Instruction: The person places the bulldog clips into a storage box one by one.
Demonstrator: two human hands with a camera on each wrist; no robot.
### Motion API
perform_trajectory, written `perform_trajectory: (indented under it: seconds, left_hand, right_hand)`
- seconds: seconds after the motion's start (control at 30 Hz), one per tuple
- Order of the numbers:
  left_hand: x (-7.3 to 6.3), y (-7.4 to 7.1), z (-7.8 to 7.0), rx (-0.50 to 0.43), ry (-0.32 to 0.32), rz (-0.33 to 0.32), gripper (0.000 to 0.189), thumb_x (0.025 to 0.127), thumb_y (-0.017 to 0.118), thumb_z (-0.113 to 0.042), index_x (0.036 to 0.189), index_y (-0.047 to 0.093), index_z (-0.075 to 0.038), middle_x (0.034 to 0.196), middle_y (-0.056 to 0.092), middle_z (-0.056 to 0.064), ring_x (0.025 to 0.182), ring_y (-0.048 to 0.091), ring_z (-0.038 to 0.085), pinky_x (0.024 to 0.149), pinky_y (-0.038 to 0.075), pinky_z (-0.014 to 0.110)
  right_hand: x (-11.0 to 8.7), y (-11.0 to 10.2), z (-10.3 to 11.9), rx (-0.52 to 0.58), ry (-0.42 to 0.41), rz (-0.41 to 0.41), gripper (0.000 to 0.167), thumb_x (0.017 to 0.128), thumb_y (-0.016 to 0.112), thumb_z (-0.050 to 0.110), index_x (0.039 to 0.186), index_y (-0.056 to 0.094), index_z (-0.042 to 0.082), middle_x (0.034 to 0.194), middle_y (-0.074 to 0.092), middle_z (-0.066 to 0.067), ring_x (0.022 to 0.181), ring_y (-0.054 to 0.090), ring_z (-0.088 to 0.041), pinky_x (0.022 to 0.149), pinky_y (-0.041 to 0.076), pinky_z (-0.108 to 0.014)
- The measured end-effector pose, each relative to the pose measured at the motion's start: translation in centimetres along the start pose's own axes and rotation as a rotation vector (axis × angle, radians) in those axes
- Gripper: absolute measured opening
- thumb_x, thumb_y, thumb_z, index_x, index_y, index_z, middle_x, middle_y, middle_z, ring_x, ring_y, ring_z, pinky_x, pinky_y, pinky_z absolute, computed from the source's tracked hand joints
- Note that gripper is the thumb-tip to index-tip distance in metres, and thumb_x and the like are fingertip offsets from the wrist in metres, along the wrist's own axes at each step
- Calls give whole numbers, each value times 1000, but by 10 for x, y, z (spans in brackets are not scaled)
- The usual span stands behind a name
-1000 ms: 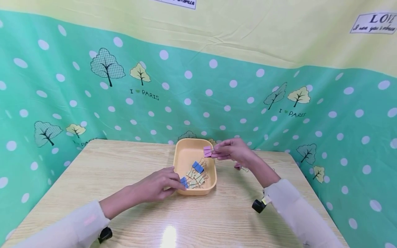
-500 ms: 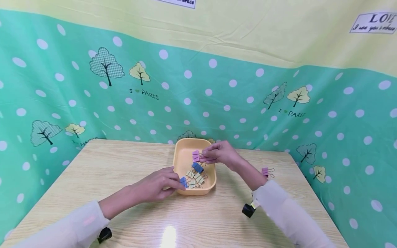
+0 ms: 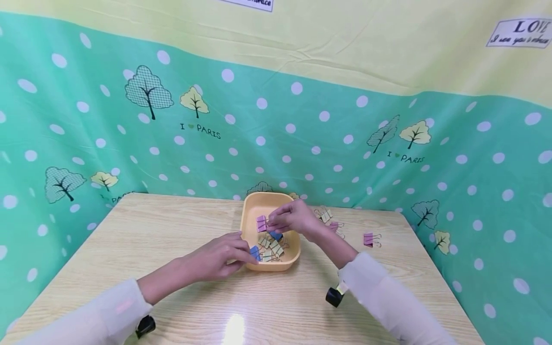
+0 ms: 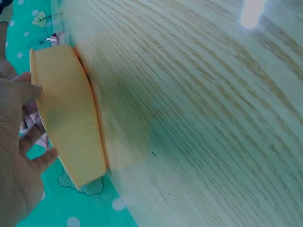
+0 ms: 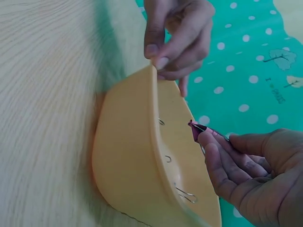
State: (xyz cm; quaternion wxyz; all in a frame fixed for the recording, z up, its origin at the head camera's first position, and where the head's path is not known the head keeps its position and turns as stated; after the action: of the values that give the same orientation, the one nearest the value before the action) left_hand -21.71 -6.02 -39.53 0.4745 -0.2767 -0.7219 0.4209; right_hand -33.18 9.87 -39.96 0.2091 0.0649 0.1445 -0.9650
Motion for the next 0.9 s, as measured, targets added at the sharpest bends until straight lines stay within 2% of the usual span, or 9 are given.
perform_trajectory:
  seconds: [0.17, 0.3, 0.5, 0.57, 0.77, 0.9]
  left_hand:
    - [1, -1, 0, -2, 14, -5, 35, 91, 85, 2, 115, 89, -23, 100, 78, -9, 96, 63, 7, 107, 63, 48]
    - [1, -2, -1, 7, 28, -13, 35, 90, 85, 2, 115, 89, -22, 101, 79, -9, 95, 63, 8, 103, 63, 42]
    - [1, -2, -1, 11, 18, -3, 33, 90, 87, 1, 114, 89, -22, 103, 80, -10, 98, 66, 9, 111, 63, 55]
    - [1, -1, 0, 13, 15, 0, 33, 90, 87, 0, 114, 89, -22, 103, 79, -10, 98, 66, 9, 110, 63, 54]
    - [1, -1, -1, 25, 8, 6, 33, 90, 88, -1, 114, 89, -23, 110, 82, -10, 105, 70, 12, 113, 62, 59]
    - [1, 0, 1, 17, -16, 25, 34, 91, 87, -1, 116, 89, -24, 109, 81, -10, 104, 69, 12, 115, 60, 63]
  right_hand:
    - [4, 9, -4, -19, -13, 12, 19, 106, 72, 0, 120, 79, -12, 112, 84, -26, 98, 88, -31, 98, 69, -52]
    - [6, 17, -5, -27, -13, 21, 19, 106, 72, -1, 119, 79, -12, 110, 84, -27, 98, 88, -33, 98, 69, -54]
    - [8, 31, -7, -46, -12, 48, 19, 106, 71, 0, 118, 79, -13, 107, 84, -28, 100, 87, -39, 97, 69, -57]
    - [8, 33, -6, -46, -9, 48, 18, 106, 72, 0, 116, 80, -12, 106, 84, -28, 101, 86, -41, 95, 70, -57]
    - [7, 34, -5, -50, -6, 40, 16, 105, 73, 1, 112, 81, -11, 104, 85, -26, 101, 86, -40, 95, 70, -55]
    - [5, 31, -5, -45, -2, 38, 18, 105, 73, 1, 115, 79, -13, 105, 85, -27, 98, 87, -37, 97, 69, -57]
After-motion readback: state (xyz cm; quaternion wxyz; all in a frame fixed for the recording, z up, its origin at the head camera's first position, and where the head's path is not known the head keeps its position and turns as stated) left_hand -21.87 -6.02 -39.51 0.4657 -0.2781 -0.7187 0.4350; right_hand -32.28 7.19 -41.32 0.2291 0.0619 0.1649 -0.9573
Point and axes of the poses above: each hand's wrist, its own x-axis towards the middle knuckle, its own y-axis out of the palm, z = x × y, the point moved 10 cm from there along x, towards the middle knuckle
